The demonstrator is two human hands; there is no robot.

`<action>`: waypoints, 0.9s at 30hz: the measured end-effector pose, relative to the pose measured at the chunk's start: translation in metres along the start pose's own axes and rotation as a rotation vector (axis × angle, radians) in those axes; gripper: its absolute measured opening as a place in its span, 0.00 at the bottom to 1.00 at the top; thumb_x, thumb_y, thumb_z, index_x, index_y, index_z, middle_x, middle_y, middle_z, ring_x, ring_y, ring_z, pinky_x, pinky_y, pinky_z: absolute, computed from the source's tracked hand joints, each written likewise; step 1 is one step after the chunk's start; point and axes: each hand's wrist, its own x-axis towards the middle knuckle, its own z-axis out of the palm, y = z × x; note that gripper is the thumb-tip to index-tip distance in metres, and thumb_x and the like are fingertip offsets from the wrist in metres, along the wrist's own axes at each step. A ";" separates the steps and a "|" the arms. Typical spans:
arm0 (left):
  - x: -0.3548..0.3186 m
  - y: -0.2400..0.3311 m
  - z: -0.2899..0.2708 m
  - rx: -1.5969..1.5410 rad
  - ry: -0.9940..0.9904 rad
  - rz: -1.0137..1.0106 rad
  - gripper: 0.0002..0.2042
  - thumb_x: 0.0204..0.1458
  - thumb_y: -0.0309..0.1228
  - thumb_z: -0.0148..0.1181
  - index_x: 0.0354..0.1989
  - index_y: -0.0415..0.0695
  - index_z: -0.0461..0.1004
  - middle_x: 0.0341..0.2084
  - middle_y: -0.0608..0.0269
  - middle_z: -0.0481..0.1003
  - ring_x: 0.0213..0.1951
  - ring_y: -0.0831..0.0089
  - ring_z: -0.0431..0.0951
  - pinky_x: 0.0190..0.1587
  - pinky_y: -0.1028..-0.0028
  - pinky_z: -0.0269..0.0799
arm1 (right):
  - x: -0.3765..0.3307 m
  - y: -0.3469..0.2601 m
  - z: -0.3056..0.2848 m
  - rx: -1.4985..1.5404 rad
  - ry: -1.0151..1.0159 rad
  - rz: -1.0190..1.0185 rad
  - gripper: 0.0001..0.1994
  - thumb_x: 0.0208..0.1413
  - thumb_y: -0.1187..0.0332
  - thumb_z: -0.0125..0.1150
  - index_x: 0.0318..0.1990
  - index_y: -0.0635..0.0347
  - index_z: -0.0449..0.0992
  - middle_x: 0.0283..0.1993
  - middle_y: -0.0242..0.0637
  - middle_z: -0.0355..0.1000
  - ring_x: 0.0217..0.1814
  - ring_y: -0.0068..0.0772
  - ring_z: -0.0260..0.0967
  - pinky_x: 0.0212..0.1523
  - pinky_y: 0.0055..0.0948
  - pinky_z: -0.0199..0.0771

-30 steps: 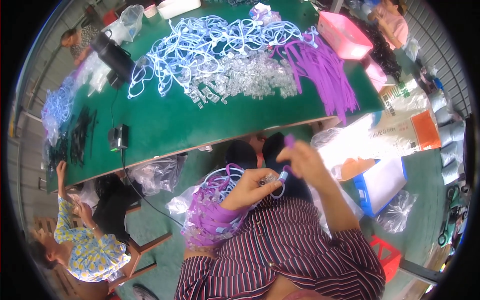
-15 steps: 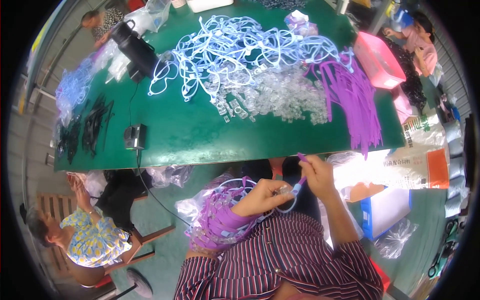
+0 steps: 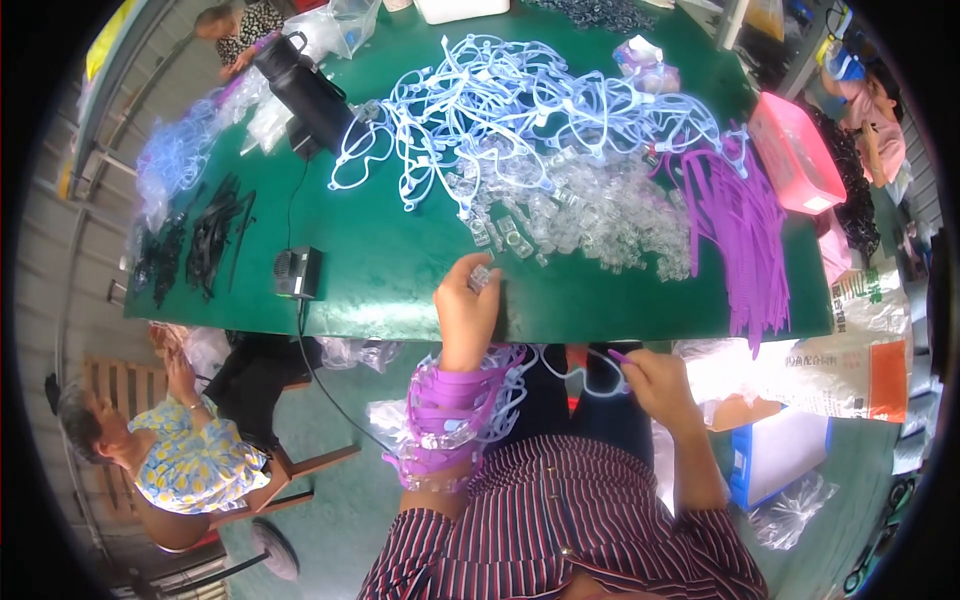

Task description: The person assembles plastic clips onto purple elastic loops by hand.

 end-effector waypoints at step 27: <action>-0.089 0.065 -0.001 -1.101 -0.677 -0.684 0.10 0.50 0.32 0.58 0.35 0.38 0.70 0.16 0.71 0.64 0.13 0.85 0.56 0.15 0.83 0.50 | -0.013 -0.058 0.003 0.330 0.262 -0.045 0.04 0.49 0.73 0.59 0.30 0.63 0.71 0.18 0.35 0.67 0.16 0.23 0.64 0.18 0.23 0.61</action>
